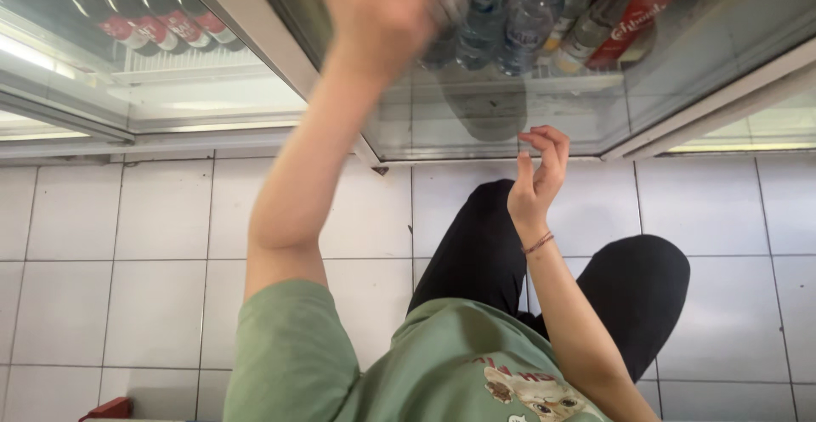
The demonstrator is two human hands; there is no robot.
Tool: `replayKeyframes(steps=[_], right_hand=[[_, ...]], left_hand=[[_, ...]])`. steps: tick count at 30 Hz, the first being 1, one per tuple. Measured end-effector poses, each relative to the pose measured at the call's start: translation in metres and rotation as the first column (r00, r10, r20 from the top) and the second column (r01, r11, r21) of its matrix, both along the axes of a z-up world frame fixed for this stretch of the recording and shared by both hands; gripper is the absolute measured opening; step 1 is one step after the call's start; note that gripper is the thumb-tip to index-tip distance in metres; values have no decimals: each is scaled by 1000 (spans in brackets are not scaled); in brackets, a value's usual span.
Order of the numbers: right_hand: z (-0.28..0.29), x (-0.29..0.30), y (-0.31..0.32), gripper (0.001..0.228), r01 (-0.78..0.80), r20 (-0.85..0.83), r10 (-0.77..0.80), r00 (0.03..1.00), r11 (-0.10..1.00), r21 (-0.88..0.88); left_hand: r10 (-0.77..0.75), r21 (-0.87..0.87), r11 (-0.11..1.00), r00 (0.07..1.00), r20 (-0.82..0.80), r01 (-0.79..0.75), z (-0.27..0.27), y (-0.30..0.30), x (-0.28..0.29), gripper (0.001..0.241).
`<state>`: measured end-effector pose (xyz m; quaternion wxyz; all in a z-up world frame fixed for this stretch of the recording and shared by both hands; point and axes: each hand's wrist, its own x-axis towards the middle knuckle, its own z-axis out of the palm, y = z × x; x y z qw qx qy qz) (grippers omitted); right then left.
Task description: The person cleans the glass doors of commercial refrigerators in a store. They spray a green cleaning liquid onto the glass and wipe it with a checkered cloth, moving between different refrigerator units.
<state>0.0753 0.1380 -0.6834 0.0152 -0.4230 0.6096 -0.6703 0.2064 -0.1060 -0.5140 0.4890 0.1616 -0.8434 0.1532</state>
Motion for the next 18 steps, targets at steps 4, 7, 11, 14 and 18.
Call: replayKeyframes(steps=[4, 7, 11, 14, 18], right_hand=[[-2, 7, -1, 15, 30, -29, -29, 999, 999, 26], [-8, 14, 1, 14, 1, -10, -1, 1000, 1000, 9], [-17, 19, -1, 14, -24, 5, 24, 1000, 999, 48], [-25, 27, -11, 10, -60, 17, 60, 998, 998, 34], [-30, 40, -27, 13, -127, 71, 125, 990, 992, 13]], left_hand=[[-127, -366, 896, 934, 334, 253, -95, 31, -4, 44], [-9, -268, 863, 545, 839, 428, -155, 40, 37, 49], [-21, -225, 883, 511, 859, 413, -127, 17, 74, 44], [-35, -497, 826, 905, 425, 266, -61, -18, 91, 41], [38, -532, 846, 994, 99, 21, -24, -25, 109, 48]])
